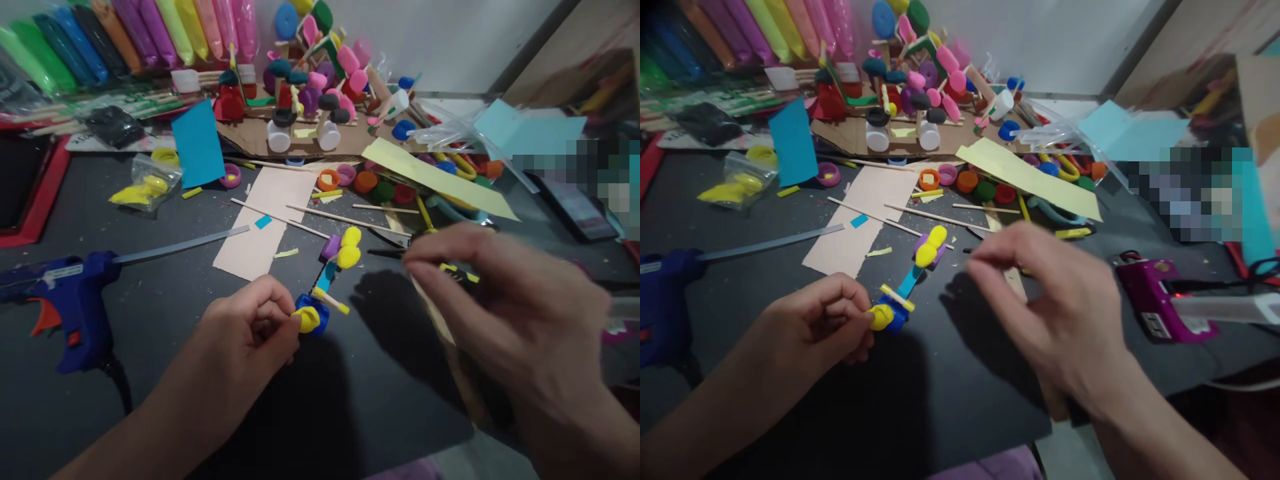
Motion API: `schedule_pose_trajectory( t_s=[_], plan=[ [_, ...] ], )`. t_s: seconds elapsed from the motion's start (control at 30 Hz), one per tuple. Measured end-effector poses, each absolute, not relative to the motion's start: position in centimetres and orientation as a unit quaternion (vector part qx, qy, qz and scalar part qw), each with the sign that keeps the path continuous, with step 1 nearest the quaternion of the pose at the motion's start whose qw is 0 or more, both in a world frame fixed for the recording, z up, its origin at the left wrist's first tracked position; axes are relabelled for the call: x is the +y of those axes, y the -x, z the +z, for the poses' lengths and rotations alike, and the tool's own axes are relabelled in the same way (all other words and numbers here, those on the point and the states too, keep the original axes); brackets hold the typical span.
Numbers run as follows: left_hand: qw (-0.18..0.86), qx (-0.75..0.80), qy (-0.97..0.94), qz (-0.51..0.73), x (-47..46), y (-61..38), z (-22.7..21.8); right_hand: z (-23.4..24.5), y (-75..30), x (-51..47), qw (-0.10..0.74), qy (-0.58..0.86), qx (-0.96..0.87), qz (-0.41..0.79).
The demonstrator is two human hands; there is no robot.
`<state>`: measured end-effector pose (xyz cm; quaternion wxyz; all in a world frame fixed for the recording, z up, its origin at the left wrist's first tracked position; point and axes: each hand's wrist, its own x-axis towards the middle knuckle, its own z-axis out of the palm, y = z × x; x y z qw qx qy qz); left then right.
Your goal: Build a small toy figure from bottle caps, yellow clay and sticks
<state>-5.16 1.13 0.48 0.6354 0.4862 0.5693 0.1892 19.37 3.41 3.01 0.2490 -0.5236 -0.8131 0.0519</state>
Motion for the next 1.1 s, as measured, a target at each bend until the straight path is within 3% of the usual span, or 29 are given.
schedule_pose_trajectory(
  t_s=[0.13, 0.33, 0.63, 0.83, 1.1],
  plan=[
    [0.71, 0.543, -0.39, 0.222, 1.0, 4.9, 0.7, 2.3, -17.5, 0.1, 0.229, 0.444, -0.837, 0.223],
    [0.766, 0.496, -0.34, 0.227, 0.4, 4.3, 0.6, 0.5, -15.0, -0.3, 0.269, 0.45, -0.801, 0.288],
    [0.662, 0.535, -0.496, 0.171, 0.3, 4.7, 0.8, 0.7, -14.6, -0.7, 0.266, 0.499, -0.713, 0.415],
    [0.589, 0.565, -0.533, 0.224, 1.0, 4.8, 1.0, 1.0, -14.5, -0.5, 0.247, 0.539, -0.609, 0.528],
    [0.625, 0.536, -0.525, 0.218, 2.0, 5.0, 0.5, 0.8, -14.2, -0.5, 0.226, 0.549, -0.552, 0.585]
  ],
)
